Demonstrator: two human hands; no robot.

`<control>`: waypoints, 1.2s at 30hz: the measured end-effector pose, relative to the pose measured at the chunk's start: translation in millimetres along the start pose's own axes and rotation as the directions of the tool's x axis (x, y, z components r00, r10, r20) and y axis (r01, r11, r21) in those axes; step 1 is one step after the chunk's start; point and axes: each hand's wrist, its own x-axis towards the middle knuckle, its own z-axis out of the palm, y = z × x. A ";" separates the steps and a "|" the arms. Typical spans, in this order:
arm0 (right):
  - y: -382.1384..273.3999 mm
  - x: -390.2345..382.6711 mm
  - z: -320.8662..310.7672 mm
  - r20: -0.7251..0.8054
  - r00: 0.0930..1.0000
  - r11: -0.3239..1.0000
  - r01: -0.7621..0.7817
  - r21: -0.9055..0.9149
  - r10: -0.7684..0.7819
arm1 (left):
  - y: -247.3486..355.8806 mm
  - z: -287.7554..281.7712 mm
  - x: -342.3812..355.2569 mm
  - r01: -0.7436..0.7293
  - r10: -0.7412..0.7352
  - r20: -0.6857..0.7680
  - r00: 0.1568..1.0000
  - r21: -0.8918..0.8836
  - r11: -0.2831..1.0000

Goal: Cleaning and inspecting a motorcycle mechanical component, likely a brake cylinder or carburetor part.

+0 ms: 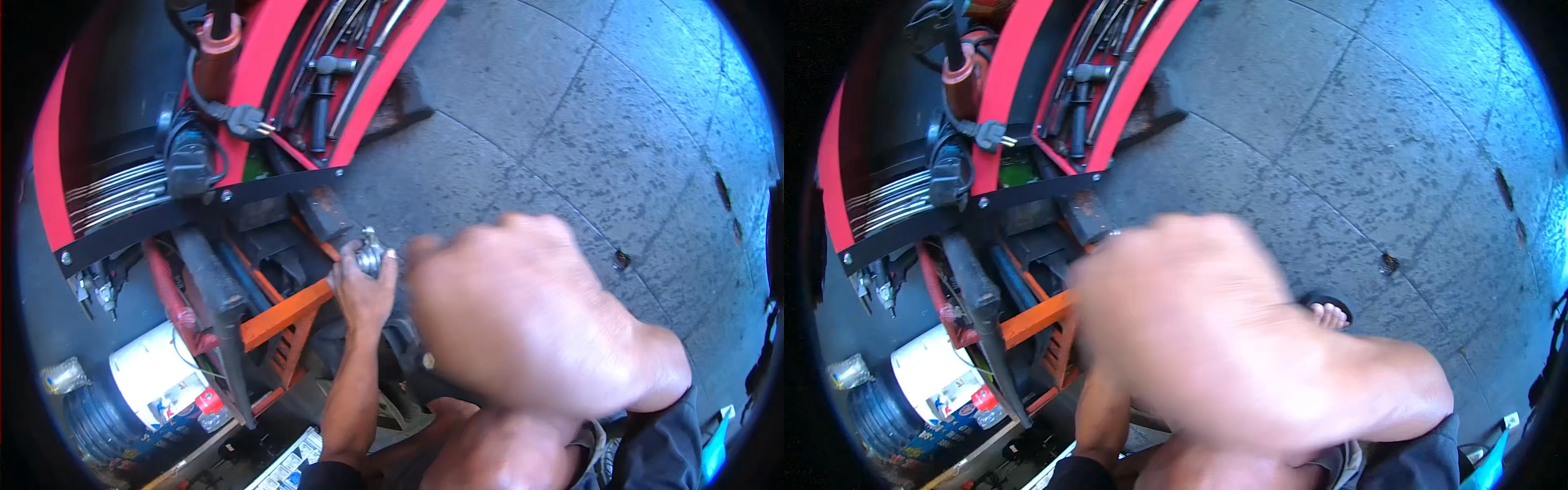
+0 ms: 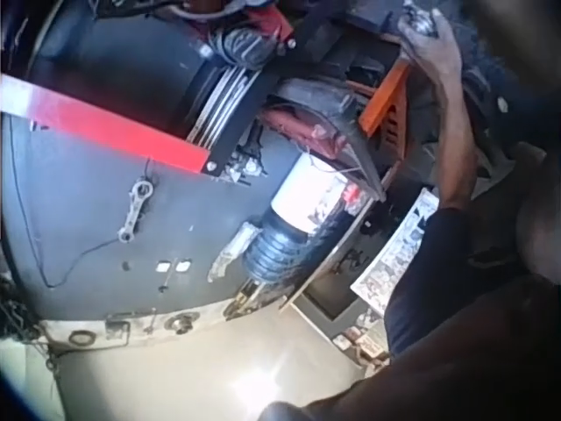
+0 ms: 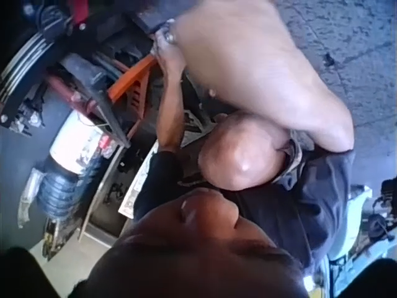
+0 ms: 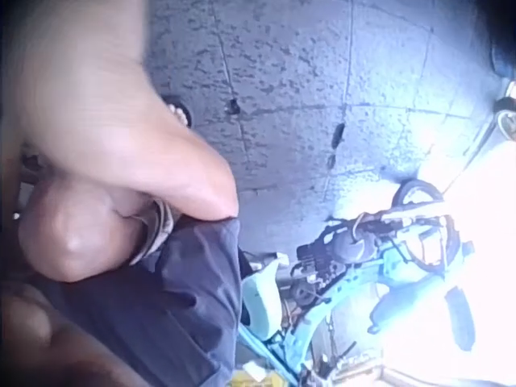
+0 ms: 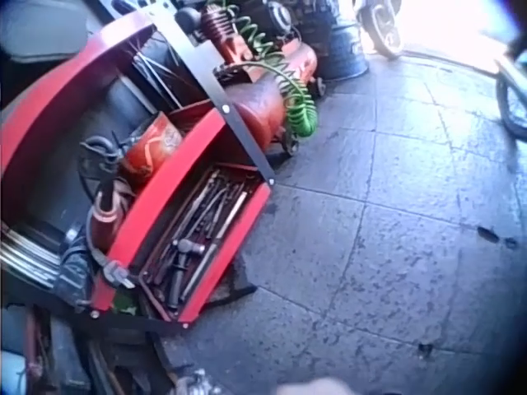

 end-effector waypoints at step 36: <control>35.3 -1.6 89.7 -0.056 0.963 0.909 -0.229 0.348 0.264 | 3.5 -33.3 -11.1 -0.116 0.226 -0.117 0.967 -0.993 -0.021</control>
